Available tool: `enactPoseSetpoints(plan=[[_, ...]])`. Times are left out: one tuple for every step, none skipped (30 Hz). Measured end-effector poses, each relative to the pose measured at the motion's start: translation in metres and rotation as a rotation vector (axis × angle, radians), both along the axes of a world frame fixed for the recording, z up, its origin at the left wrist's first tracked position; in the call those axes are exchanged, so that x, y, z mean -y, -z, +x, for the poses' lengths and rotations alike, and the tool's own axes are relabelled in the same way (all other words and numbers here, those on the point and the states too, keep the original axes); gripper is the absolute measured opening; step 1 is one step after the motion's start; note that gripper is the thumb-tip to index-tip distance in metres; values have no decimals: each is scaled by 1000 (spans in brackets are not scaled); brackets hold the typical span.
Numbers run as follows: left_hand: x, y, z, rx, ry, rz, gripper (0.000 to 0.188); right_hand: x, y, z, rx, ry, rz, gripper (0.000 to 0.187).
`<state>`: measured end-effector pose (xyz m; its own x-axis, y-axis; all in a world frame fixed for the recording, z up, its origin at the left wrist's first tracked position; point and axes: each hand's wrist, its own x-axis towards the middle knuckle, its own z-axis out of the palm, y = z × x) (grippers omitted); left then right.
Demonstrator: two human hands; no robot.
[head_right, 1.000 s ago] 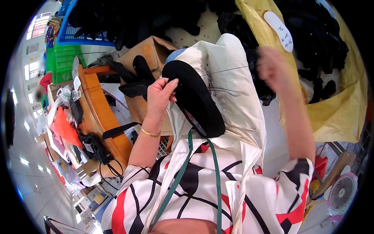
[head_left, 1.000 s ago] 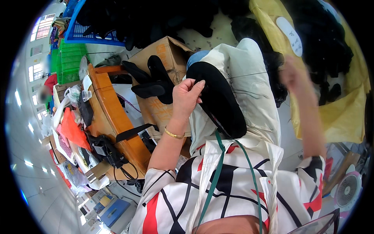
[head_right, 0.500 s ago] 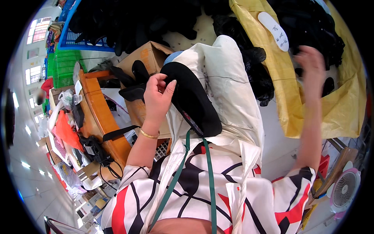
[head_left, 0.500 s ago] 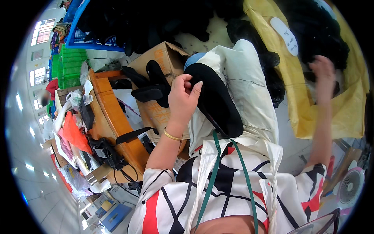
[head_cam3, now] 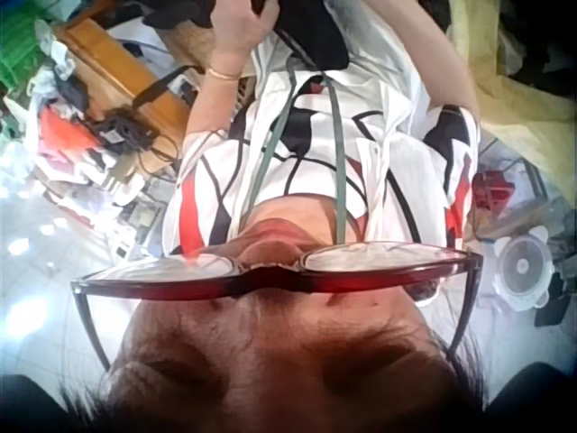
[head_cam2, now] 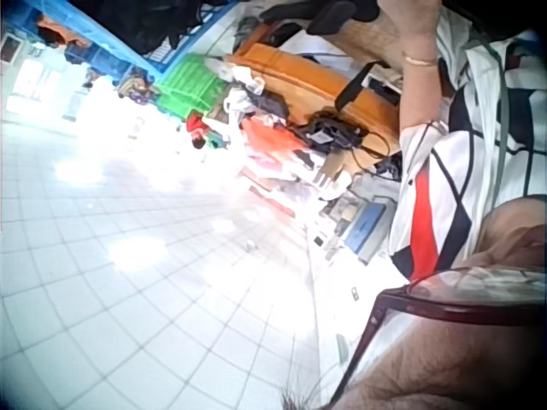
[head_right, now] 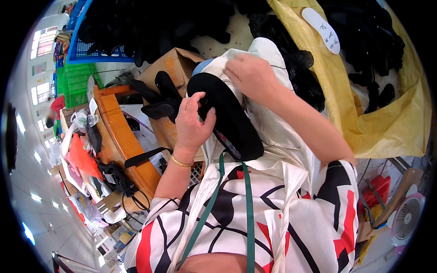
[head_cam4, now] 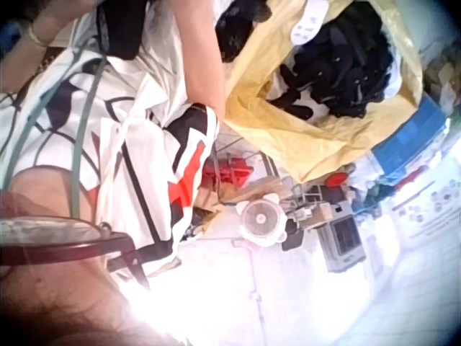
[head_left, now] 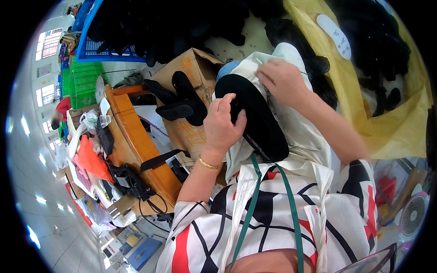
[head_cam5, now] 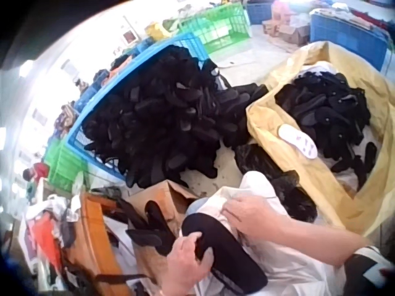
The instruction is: The person sits on the floor in a workshop and sews the soles of black slip-on shoes using a needle and thread. They pick up shoes from a yellow bin, stitch the sole attachment, and place the finished shoes back into the bin.
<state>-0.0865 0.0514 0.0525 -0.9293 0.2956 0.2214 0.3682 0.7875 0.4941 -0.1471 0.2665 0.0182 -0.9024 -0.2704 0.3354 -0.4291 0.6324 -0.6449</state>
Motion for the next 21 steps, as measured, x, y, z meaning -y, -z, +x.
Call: enactPoseSetpoints(plan=[[0, 2, 0, 18, -10, -7, 41, 9, -4, -2, 101, 46, -224, 12], [-1, 3, -1, 35, -19, -14, 43, 21, -10, -2, 202, 92, -448, 15], [-1, 4, -1, 55, -28, -22, 45, 32, -16, -1, 305, 141, -673, 18], [-1, 5, -1, 66, -36, -17, 45, 44, -19, 1, 414, 101, -880, 20], [-3, 5, -1, 78, -44, -13, 44, 56, -21, 4, 523, 59, -1086, 22], [-2, 5, -1, 89, -55, -6, 44, 64, -22, 7, 633, 13, -1289, 24], [-1, 5, -2, 87, -48, 5, 44, 66, -20, 9, 736, -14, -1373, 25], [-1, 6, -2, 86, -40, 16, 43, 68, -19, 10, 840, -41, -1456, 25], [0, 7, -3, 82, -34, 30, 42, 70, -20, 11, 945, -70, -1534, 26], [2, 9, -3, 85, -27, 10, 42, 71, -22, 13, 989, -17, -1565, 24], [4, 14, -2, 89, -19, -11, 42, 66, -25, 15, 967, -28, -1563, 22], [8, 18, 0, 89, -20, -30, 41, 58, -28, 17, 949, -48, -1556, 21], [9, 23, 1, 63, -10, 11, 40, 53, -32, 19, 932, -67, -1549, 19], [8, 28, 2, 37, -1, 52, 38, 54, -36, 25, 906, -46, -1561, 17], [6, 31, 1, 8, 14, 97, 37, 53, -42, 33, 872, -21, -1572, 15], [5, 31, 0, 23, 14, 85, 37, 52, -46, 38, 839, 4, -1581, 13], [3, 32, 0, 38, 15, 75, 38, 52, -43, 40, 849, 27, -1575, 14], [0, 31, -2, 46, 19, 63, 39, 51, -40, 42, 852, 48, -1570, 15], [-3, 29, -4, 52, 35, 41, 39, 50, -39, 43, 854, 69, -1566, 16], [-7, 27, -6, 58, 52, 20, 38, 48, -40, 44, 826, 55, -1537, 17], [-9, 25, -9, 61, 65, -3, 38, 49, -44, 44, 799, 36, -1509, 18]])
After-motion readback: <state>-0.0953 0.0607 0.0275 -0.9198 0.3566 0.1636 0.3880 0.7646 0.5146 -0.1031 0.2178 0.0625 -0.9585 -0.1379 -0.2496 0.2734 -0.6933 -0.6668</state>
